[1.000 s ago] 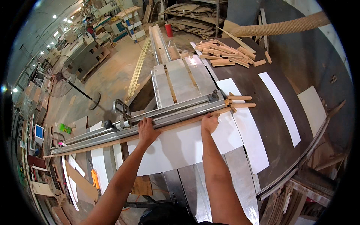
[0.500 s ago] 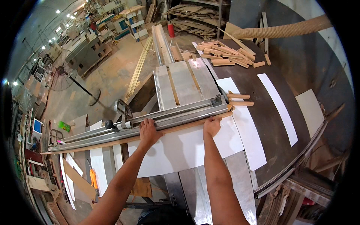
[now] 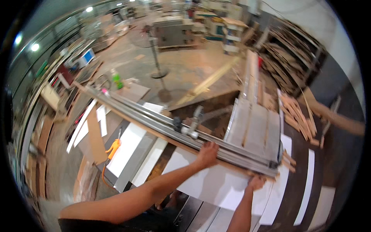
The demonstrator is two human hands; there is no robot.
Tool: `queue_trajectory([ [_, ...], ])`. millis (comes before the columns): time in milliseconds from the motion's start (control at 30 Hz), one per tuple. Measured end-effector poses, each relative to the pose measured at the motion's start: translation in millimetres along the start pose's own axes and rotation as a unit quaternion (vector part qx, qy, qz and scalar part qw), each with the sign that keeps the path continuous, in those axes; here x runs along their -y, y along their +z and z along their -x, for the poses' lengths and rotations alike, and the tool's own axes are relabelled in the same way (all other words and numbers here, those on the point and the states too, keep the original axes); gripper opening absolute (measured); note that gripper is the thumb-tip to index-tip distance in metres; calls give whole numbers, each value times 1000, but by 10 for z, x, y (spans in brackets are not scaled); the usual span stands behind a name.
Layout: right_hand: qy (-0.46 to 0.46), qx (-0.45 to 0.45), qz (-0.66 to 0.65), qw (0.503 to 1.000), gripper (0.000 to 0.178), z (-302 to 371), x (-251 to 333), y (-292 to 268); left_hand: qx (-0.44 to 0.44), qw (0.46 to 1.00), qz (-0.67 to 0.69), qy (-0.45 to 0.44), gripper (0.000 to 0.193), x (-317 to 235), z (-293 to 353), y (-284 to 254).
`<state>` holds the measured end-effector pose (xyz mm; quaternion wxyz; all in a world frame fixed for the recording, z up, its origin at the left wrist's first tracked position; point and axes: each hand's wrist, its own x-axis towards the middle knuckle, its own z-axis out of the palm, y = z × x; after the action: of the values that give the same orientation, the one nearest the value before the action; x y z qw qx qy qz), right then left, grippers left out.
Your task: The person uses a table saw to cut long, thin wooden strips into shorter segments. They feed the wood through the saw blade one at a time, using a push stick for safety, and then stack the finished pieces on the table.
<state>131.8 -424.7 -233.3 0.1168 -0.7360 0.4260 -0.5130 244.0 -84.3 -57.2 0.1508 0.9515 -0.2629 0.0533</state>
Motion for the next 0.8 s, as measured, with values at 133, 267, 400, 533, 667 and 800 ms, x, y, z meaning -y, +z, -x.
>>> queue_trajectory([
  [133, 251, 275, 14, 928, 36, -51, 367, -137, -32, 999, 21, 7, 58, 257, 132, 75],
  [267, 284, 295, -19, 912, 34, -86, 888, -365, -30, 997, 68, 16, 62, 406, 224, 85],
  [400, 227, 275, -12, 934, 35, -94, 394, -253, 10, 991, 116, 65, 93, 387, 385, -61],
  [533, 260, 257, -35, 930, 36, -56, 143, -591, 29, 977, 200, 60, 93, 375, 837, -112],
  [667, 274, 364, -116, 882, 38, 68, -134, -1146, -104, 958, 268, -20, 76, 692, 1571, -220],
  [800, 235, 292, 28, 927, 40, 356, -340, -1768, -177, 928, 281, -169, 61, 1214, 2395, -566],
])
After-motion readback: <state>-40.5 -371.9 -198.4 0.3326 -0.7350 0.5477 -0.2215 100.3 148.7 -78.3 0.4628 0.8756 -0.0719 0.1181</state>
